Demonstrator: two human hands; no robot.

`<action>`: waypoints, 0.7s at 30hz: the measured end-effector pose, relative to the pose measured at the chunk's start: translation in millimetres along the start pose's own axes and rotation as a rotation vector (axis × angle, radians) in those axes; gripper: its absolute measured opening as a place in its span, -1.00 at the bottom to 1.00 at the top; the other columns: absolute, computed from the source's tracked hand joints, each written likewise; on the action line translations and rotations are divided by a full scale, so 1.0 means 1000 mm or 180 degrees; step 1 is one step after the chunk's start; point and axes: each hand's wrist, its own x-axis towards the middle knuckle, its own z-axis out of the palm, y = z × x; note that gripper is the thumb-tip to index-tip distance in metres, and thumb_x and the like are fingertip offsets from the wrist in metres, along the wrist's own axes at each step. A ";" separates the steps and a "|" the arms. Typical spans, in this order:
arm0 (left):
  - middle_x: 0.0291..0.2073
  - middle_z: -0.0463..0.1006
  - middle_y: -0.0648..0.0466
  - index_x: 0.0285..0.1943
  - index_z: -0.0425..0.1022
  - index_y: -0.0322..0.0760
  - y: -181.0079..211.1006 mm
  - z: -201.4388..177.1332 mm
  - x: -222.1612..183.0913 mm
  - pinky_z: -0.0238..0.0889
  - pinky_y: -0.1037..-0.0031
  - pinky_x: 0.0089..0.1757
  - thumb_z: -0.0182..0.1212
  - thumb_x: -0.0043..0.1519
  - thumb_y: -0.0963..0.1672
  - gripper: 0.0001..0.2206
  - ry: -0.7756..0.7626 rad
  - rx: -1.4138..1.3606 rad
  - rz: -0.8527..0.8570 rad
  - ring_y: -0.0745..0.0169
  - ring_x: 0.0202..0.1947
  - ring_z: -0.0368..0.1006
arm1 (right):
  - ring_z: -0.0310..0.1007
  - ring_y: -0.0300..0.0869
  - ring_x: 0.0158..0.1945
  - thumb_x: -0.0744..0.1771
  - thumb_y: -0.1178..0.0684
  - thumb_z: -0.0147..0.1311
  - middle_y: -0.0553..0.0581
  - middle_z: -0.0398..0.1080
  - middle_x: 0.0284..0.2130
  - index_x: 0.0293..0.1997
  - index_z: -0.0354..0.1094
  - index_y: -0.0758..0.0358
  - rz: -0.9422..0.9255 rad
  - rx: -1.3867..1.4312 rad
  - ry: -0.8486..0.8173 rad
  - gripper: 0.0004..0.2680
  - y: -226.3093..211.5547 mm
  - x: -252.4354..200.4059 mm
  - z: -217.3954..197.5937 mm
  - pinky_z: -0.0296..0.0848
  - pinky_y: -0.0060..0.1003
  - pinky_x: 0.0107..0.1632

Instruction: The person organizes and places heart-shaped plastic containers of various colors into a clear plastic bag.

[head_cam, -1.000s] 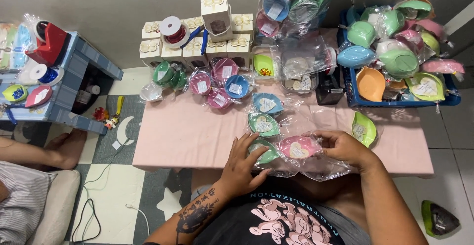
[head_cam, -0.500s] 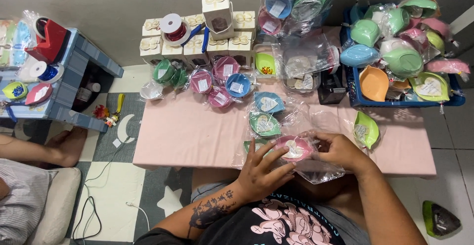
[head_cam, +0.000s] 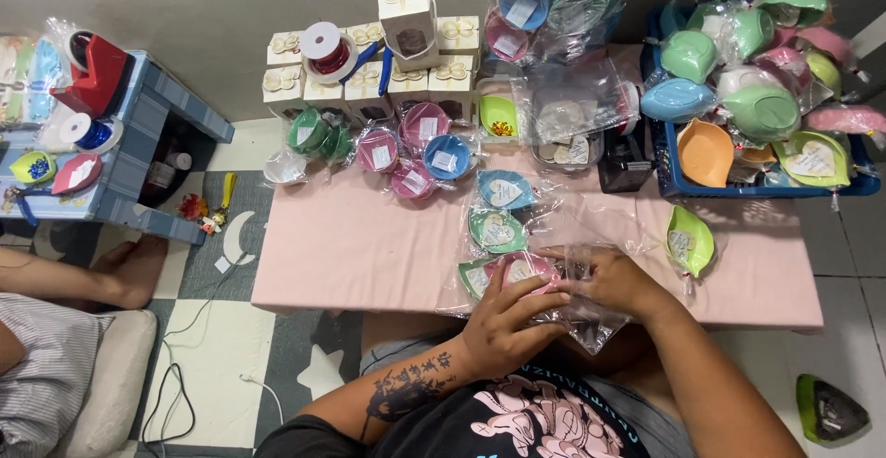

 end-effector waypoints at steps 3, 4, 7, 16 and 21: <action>0.18 0.59 -0.12 -0.02 0.63 -0.24 -0.003 0.001 0.000 -0.19 -0.44 0.39 0.46 0.32 -0.17 -0.87 -0.0045 -0.0092 -0.0004 -0.22 0.26 0.49 | 0.50 -0.16 0.23 0.29 -0.03 0.31 0.03 0.39 0.26 0.22 0.51 -0.10 -0.0508 0.0157 -0.0003 -0.66 -0.024 0.003 -0.006 0.40 -0.33 0.32; 0.17 0.60 -0.12 -0.06 0.63 -0.25 -0.005 0.001 0.001 -0.15 -0.40 0.39 0.42 0.35 -0.17 -0.92 -0.0047 -0.0132 0.0054 -0.21 0.24 0.51 | 0.64 -0.15 0.12 0.27 0.03 0.32 0.04 0.58 0.08 0.24 0.52 -0.11 0.0336 0.1218 -0.0113 -0.63 -0.049 0.003 -0.017 0.57 -0.27 0.24; 0.15 0.61 -0.14 0.00 0.59 -0.27 -0.008 0.006 -0.003 -0.11 -0.52 0.36 0.49 0.30 -0.16 -0.81 -0.0196 -0.0177 0.0086 -0.18 0.23 0.51 | 0.71 -0.10 0.09 0.27 -0.11 0.30 0.07 0.66 0.06 0.23 0.44 -0.05 0.0984 0.0935 -0.0350 -0.61 -0.033 0.003 -0.003 0.63 -0.22 0.21; 0.36 0.31 -0.30 0.40 0.35 -0.25 -0.056 -0.050 -0.053 0.03 -0.22 0.33 0.29 0.21 0.17 -0.31 0.0075 0.0424 -0.1126 -0.52 0.36 0.23 | 0.53 0.36 0.18 0.17 -0.27 0.16 0.62 0.33 0.24 0.36 0.22 0.38 0.0725 0.4253 -0.0528 -0.33 -0.027 -0.001 0.002 0.67 0.14 0.05; 0.45 0.20 -0.39 0.56 0.08 -0.35 -0.060 -0.057 -0.061 0.11 -0.25 0.29 0.46 -0.07 0.29 0.12 -0.0553 0.0433 -0.1540 -0.52 0.36 0.25 | 0.50 0.56 0.15 0.31 0.09 0.02 0.82 0.42 0.05 0.15 0.38 0.58 0.0799 0.4490 -0.0082 -0.65 -0.033 0.001 0.000 0.55 0.22 0.19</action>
